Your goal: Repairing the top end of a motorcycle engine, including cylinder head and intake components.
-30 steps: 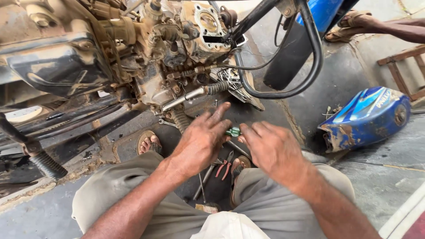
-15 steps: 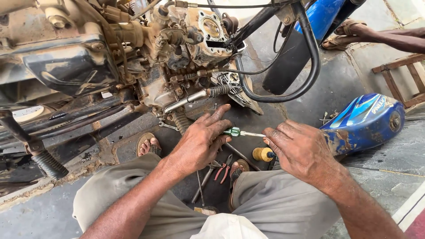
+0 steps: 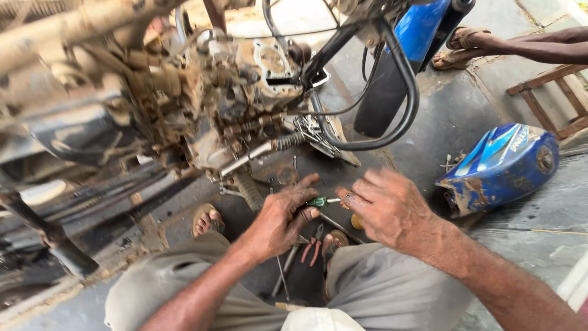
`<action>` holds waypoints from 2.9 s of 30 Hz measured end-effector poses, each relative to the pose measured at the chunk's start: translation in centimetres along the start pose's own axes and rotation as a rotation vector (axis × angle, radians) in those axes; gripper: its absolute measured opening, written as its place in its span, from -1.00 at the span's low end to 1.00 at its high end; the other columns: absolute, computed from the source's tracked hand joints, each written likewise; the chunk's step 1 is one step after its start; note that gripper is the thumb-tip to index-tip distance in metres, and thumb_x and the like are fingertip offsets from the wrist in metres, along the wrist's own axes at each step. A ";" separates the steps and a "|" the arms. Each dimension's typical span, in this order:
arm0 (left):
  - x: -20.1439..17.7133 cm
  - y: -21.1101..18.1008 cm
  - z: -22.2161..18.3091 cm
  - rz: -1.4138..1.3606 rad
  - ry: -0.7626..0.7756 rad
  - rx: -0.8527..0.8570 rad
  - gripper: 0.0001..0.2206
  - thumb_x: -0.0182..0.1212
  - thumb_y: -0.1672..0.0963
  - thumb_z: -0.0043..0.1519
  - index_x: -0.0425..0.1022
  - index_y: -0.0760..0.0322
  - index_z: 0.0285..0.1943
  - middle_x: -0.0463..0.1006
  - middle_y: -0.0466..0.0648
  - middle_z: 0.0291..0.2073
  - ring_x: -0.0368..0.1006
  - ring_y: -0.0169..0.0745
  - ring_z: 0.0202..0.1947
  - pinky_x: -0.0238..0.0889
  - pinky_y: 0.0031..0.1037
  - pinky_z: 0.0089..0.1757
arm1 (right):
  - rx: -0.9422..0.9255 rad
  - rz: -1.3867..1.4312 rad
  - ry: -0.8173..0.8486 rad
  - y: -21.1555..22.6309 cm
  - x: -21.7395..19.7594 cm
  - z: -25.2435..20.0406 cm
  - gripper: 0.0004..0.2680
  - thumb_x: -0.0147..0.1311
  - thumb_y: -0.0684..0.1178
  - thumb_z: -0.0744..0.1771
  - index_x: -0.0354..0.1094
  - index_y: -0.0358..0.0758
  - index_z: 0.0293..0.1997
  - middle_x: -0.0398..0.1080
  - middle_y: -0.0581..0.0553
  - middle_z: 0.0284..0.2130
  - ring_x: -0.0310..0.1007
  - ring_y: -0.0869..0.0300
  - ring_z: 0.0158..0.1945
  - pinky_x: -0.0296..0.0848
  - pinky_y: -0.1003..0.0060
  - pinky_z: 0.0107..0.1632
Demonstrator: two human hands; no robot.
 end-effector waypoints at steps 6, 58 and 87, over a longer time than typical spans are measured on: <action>4.1 5.6 -0.2 -0.662 -0.036 -0.491 -0.48 0.17 0.11 0.32 0.27 0.35 0.49 0.55 0.35 0.17 0.57 0.02 0.03 0.46 -0.20 -0.03 | 0.892 0.992 -0.529 -4.1 7.2 -4.8 -0.59 0.15 0.06 0.33 0.24 -0.27 0.30 0.36 -0.16 0.09 0.40 0.14 -0.11 0.50 0.26 -0.04; 1.5 6.7 29.4 1.279 0.973 -0.636 -0.58 0.46 0.09 0.13 0.56 0.34 0.15 0.62 0.07 0.06 0.57 0.03 0.01 0.45 -0.19 -0.01 | 1.065 1.485 -0.222 -2.8 22.9 -1.4 -0.71 0.05 0.02 0.38 0.33 -0.29 0.19 0.42 -0.15 -0.50 0.45 0.20 -0.48 0.48 0.23 -0.41; -6.9 3.2 27.7 0.742 0.268 -0.103 -0.64 0.13 0.23 0.26 0.45 0.44 0.26 0.62 0.22 -0.05 0.59 -0.07 -0.12 0.44 -0.22 -0.03 | 1.001 1.923 -0.587 -7.6 28.3 9.5 -0.80 -0.08 0.01 0.43 0.41 -0.31 -0.08 0.26 0.08 -0.56 0.22 0.42 -0.55 0.27 0.45 -0.54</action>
Point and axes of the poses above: each hand's wrist, its own z-axis towards the middle knuckle, its own x-axis out of the palm, y = z × x, the point moved 7 cm from there along z, towards the middle knuckle
